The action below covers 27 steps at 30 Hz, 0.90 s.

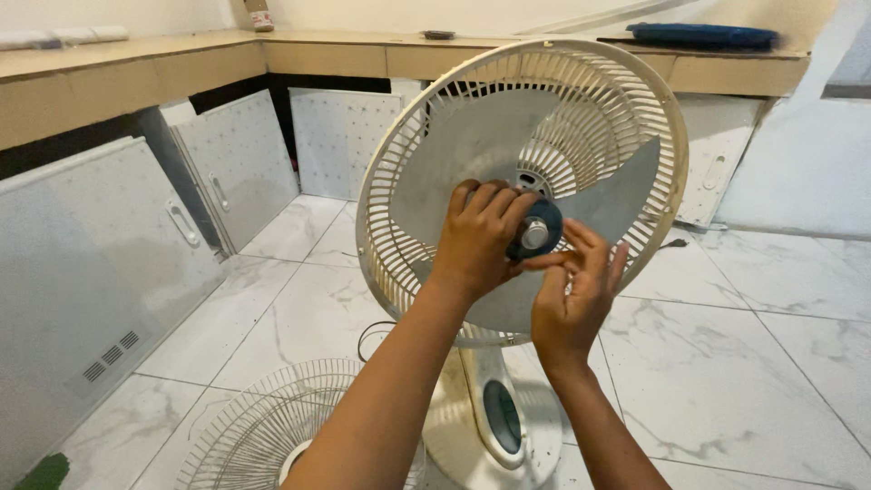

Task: The person assembles a standing fan by attaching the fan blades to the motor hub, securing the central cap, and then mounting the front wire cage. The person uses a screwdriver to tighten the cage screws and completes the assembly.

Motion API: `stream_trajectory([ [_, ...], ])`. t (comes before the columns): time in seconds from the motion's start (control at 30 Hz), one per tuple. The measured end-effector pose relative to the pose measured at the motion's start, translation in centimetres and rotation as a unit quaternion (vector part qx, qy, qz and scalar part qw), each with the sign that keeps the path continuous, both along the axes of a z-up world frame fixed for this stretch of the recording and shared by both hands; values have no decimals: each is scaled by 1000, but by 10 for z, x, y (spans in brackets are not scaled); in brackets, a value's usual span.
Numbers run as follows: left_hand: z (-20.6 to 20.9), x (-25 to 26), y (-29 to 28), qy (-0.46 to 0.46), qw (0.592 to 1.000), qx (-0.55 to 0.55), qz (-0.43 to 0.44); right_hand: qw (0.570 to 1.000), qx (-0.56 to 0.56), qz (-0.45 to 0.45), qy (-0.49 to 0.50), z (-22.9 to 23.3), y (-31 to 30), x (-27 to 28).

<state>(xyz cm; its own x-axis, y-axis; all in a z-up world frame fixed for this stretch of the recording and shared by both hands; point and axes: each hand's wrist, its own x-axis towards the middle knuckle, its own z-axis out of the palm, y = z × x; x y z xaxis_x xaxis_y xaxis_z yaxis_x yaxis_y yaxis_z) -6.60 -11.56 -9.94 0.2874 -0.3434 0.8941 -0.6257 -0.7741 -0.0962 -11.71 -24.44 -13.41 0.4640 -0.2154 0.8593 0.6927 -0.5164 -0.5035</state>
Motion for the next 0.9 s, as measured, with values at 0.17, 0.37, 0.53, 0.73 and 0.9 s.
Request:
stream_trajectory([
  [0.17,-2,-2,5,8,1000,6,28,1000,-9,-14,18,10,-8,6],
  [0.37,-7,1,10,19,999,8,37,996,-12,-65,61,12,-8,8],
  [0.53,-9,4,8,-33,999,-13,32,986,-108,-109,72,14,6,10],
  [0.73,-10,2,10,-26,999,-18,13,980,-135,-93,-108,11,6,8],
  [0.9,-9,3,10,-35,999,-15,31,996,-26,-41,70,9,8,18],
])
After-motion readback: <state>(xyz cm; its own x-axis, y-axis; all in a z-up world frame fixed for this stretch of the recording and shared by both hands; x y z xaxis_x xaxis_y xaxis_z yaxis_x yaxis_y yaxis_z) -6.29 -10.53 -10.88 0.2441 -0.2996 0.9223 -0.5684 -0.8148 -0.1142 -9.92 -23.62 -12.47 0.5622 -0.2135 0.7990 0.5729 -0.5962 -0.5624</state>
